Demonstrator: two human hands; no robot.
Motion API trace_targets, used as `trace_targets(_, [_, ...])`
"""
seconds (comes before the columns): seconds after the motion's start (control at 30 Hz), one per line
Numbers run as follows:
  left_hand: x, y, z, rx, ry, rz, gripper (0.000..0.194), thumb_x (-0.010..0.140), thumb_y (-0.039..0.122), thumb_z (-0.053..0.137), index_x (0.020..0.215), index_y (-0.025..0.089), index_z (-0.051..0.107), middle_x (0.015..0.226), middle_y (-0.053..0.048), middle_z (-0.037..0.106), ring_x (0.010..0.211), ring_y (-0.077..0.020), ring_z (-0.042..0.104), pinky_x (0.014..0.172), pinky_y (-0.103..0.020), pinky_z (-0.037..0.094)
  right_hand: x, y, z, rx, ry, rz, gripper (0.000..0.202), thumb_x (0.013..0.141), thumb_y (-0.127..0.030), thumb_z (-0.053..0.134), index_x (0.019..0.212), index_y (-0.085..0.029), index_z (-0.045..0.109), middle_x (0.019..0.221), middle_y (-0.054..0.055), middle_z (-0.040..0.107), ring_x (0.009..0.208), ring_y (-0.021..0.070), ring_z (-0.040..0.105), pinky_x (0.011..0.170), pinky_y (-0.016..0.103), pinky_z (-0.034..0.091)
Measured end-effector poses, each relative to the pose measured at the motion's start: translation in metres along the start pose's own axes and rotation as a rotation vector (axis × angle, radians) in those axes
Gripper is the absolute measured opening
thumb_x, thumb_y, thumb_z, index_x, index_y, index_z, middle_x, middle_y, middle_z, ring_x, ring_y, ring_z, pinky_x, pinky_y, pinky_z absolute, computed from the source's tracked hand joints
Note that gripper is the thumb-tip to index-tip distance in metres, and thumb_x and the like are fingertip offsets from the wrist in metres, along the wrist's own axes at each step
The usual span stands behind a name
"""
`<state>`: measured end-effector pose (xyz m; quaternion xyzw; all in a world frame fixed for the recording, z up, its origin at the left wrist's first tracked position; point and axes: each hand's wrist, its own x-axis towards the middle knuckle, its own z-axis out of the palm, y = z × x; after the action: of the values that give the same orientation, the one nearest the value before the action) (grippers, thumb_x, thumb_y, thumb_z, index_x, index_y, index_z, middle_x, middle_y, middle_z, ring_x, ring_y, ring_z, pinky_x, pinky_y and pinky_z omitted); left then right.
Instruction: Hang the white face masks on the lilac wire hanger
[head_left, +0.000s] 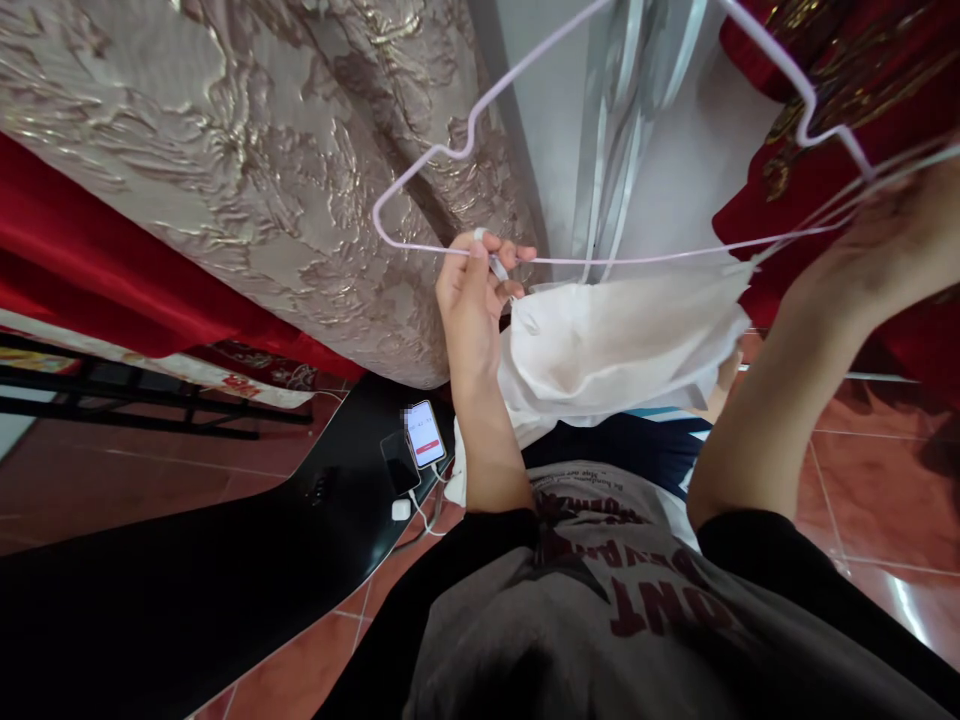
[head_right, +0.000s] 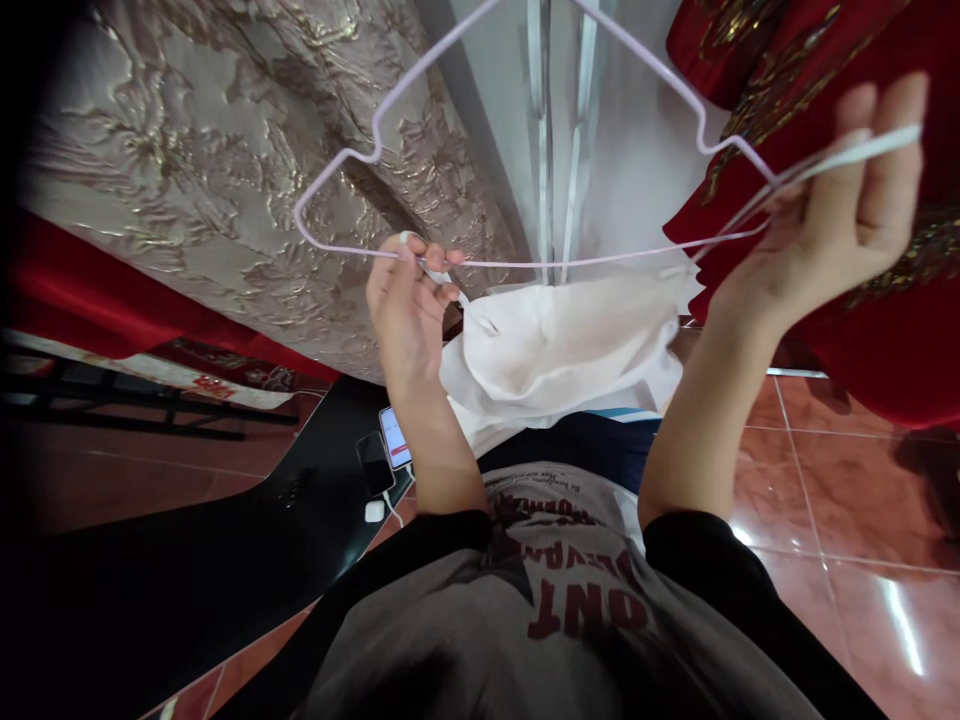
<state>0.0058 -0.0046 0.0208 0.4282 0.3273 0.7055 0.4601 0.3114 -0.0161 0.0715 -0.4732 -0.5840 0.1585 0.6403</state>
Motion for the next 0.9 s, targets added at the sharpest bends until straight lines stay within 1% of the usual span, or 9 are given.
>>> trace_targets(0.13, [0.000,-0.002,0.000,0.002,-0.022,-0.009,0.032,0.112,0.052,0.075,0.096,0.025,0.069,0.091,-0.006,0.070,0.109,-0.0263,0.083,0.062,-0.026,0.056,-0.028,-0.003,0.010,-0.107,-0.020,-0.128,0.045,0.107,-0.058,0.067,0.145,-0.036,0.077,0.133,0.010,0.082,0.129,0.0357,0.079,0.101,0.062,0.068])
trace_targets(0.23, [0.000,-0.009,0.001,-0.006,-0.039,-0.004,0.034,0.111,0.055,0.076,0.098,0.025,0.069,0.091,-0.006,0.071,0.112,-0.0275,0.083,0.062,-0.025,0.057,-0.044,0.002,0.024,-0.154,0.026,-0.256,0.035,0.106,-0.055,0.071,0.131,-0.035,0.085,0.125,0.008,0.086,0.119,0.0344,0.082,0.104,0.063,0.066])
trace_targets(0.4, [-0.002,-0.014,-0.004,0.022,-0.036,0.032,0.028,0.105,0.052,0.081,0.106,0.025,0.071,0.107,-0.010,0.079,0.122,-0.0298,0.081,0.058,-0.024,0.053,-0.052,0.022,0.061,-0.248,-0.294,-0.301,0.035,0.101,-0.059,0.078,0.125,-0.035,0.085,0.125,0.004,0.087,0.124,0.0321,0.081,0.117,0.063,0.061])
trace_targets(0.47, [-0.001,-0.015,-0.013,0.083,0.045,0.065,0.020,0.104,0.044,0.078,0.110,0.026,0.073,0.119,-0.011,0.082,0.124,-0.0299,0.080,0.055,-0.023,0.048,-0.057,0.028,0.074,-0.253,-0.259,-0.315,0.035,0.100,-0.060,0.077,0.123,-0.034,0.084,0.126,0.004,0.087,0.123,0.0310,0.081,0.119,0.062,0.059])
trace_targets(0.53, [0.002,-0.017,-0.028,0.157,0.196,0.164,0.012,0.103,0.033,0.070,0.111,0.026,0.075,0.126,-0.010,0.083,0.124,-0.0284,0.080,0.053,-0.022,0.045,-0.063,0.030,0.082,-0.238,-0.162,-0.331,0.032,0.101,-0.059,0.077,0.119,-0.033,0.084,0.123,0.003,0.088,0.119,0.0303,0.081,0.116,0.061,0.060])
trace_targets(0.63, [0.010,-0.018,-0.055,0.254,0.447,0.425,0.019,0.101,0.020,0.062,0.111,0.027,0.077,0.131,-0.005,0.083,0.128,-0.0271,0.078,0.058,-0.025,0.048,-0.069,0.029,0.084,-0.195,-0.075,-0.378,0.028,0.102,-0.055,0.078,0.118,-0.033,0.084,0.117,0.003,0.088,0.114,0.0297,0.083,0.109,0.057,0.061])
trace_targets(0.7, [0.017,-0.015,-0.070,0.293,0.519,0.572,0.021,0.105,0.020,0.062,0.114,0.030,0.078,0.136,-0.002,0.082,0.138,-0.0290,0.074,0.069,-0.030,0.055,-0.069,0.028,0.082,-0.172,-0.054,-0.410,0.027,0.101,-0.052,0.079,0.119,-0.033,0.084,0.115,0.002,0.088,0.110,0.0285,0.083,0.104,0.054,0.061])
trace_targets(0.8, [0.028,-0.001,-0.075,0.288,0.378,0.618,0.015,0.109,0.031,0.075,0.121,0.035,0.083,0.137,0.003,0.084,0.149,-0.0318,0.067,0.099,-0.045,0.063,-0.066,0.029,0.078,-0.183,-0.060,-0.412,0.027,0.102,-0.052,0.078,0.121,-0.034,0.084,0.113,0.002,0.087,0.108,0.0275,0.082,0.103,0.053,0.061])
trace_targets(0.9, [0.040,0.020,-0.058,0.262,0.130,0.569,0.016,0.105,0.034,0.087,0.120,0.035,0.087,0.126,0.006,0.086,0.131,-0.0278,0.078,0.116,-0.051,0.058,-0.068,0.030,0.078,-0.221,-0.071,-0.380,0.030,0.103,-0.055,0.075,0.123,-0.035,0.084,0.115,0.002,0.086,0.109,0.0278,0.080,0.107,0.056,0.060])
